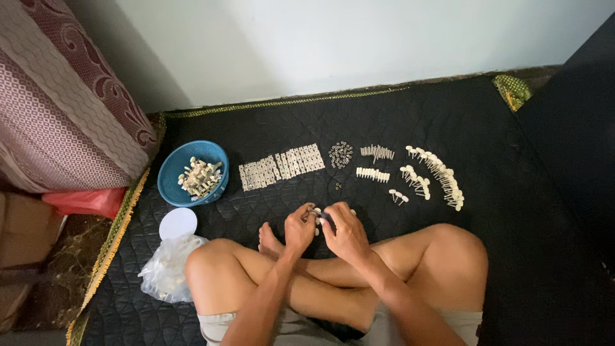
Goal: The person sits cross-legged on a mat and assembles small white plastic components using a screwdriver. They pick up parts from a blue bowl and the mat, insert screws, and tighten them to form small assemblies.
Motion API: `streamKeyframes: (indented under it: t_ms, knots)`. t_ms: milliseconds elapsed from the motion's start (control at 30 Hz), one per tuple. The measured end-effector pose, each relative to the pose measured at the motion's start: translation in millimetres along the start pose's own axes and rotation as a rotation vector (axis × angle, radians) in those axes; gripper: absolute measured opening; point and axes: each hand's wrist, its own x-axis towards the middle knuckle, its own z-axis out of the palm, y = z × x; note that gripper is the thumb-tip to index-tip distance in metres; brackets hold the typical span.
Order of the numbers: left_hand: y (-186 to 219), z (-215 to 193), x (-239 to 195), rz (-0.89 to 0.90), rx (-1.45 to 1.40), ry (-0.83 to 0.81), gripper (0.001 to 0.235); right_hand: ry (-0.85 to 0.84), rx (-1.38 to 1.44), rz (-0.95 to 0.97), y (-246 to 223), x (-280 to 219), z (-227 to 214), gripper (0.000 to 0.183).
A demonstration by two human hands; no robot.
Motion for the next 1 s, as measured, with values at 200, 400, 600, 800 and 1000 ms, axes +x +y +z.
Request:
streamKeyframes:
  t_ms: [200, 400, 600, 800, 1000]
  knots:
    - [-10.4, 0.6, 5.0, -0.011, -0.040, -0.006, 0.026, -0.024, -0.081, 0.043, 13.0, -9.2, 10.1, 0.004]
    - [-14.0, 2.0, 6.2, 0.008, -0.102, -0.003, 0.027, -0.017, 0.012, -0.046, 1.4, 0.0, 0.4, 0.009]
    - [-0.1, -3.4, 1.5, 0.017, -0.138, -0.034, 0.030, -0.010, -0.108, 0.008, 25.9, -15.8, 21.7, 0.006]
    - [-7.2, 1.2, 5.7, 0.011, -0.185, 0.007, 0.027, -0.019, -0.012, -0.093, 12.4, -5.1, 8.0, 0.012]
    - [-8.8, 0.5, 6.1, -0.092, -0.210, -0.002, 0.030, 0.043, -0.187, -0.035, 32.3, -19.7, 27.0, 0.010]
